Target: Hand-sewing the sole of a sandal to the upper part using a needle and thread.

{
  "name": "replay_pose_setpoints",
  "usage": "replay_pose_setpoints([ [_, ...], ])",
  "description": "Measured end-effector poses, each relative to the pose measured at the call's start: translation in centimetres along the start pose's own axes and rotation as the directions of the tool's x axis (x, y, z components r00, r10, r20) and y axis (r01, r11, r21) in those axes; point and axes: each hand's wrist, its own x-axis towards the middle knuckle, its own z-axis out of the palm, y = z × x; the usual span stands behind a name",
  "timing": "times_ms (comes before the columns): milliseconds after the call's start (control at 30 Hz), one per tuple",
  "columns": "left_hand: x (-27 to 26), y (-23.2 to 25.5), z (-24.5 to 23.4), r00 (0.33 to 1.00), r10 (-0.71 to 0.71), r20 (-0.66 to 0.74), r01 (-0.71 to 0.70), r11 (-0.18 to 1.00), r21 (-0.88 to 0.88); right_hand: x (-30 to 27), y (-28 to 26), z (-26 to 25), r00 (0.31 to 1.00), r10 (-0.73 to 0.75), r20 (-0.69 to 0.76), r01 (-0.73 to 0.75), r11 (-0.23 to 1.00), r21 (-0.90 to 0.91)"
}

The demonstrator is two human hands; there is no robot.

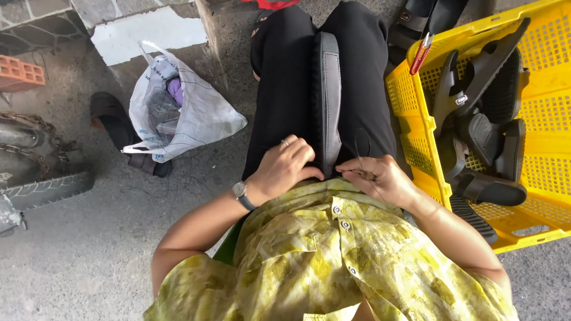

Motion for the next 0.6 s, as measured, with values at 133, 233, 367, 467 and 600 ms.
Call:
replay_pose_setpoints([
  [133, 1.8, 0.7, -3.0, 0.989, -0.129, -0.073, 0.119, 0.985, -0.125, 0.3, 0.2, 0.2, 1.000, -0.020, -0.024, 0.020, 0.999, -0.025],
  [233, 2.0, -0.6, -4.7, 0.951, -0.305, 0.051, 0.279, 0.776, -0.565, 0.1, -1.3, -0.2, 0.991, -0.124, 0.051, 0.134, 0.876, -0.463],
  [367, 4.1, 0.3, -7.3, 0.942, -0.280, -0.187, 0.259, 0.957, -0.128, -0.5, -1.4, -0.4, 0.969, -0.233, 0.078, 0.230, 0.748, -0.623],
  [467, 3.7, 1.9, -6.0, 0.975, -0.147, -0.169, 0.131, 0.986, -0.100, -0.6, -0.9, -0.4, 0.964, -0.246, 0.100, 0.247, 0.697, -0.673],
  [600, 2.7, 3.3, -4.5, 0.977, -0.213, -0.027, 0.188, 0.910, -0.368, -0.4, -1.3, -0.6, 0.954, -0.271, 0.125, 0.274, 0.629, -0.727],
])
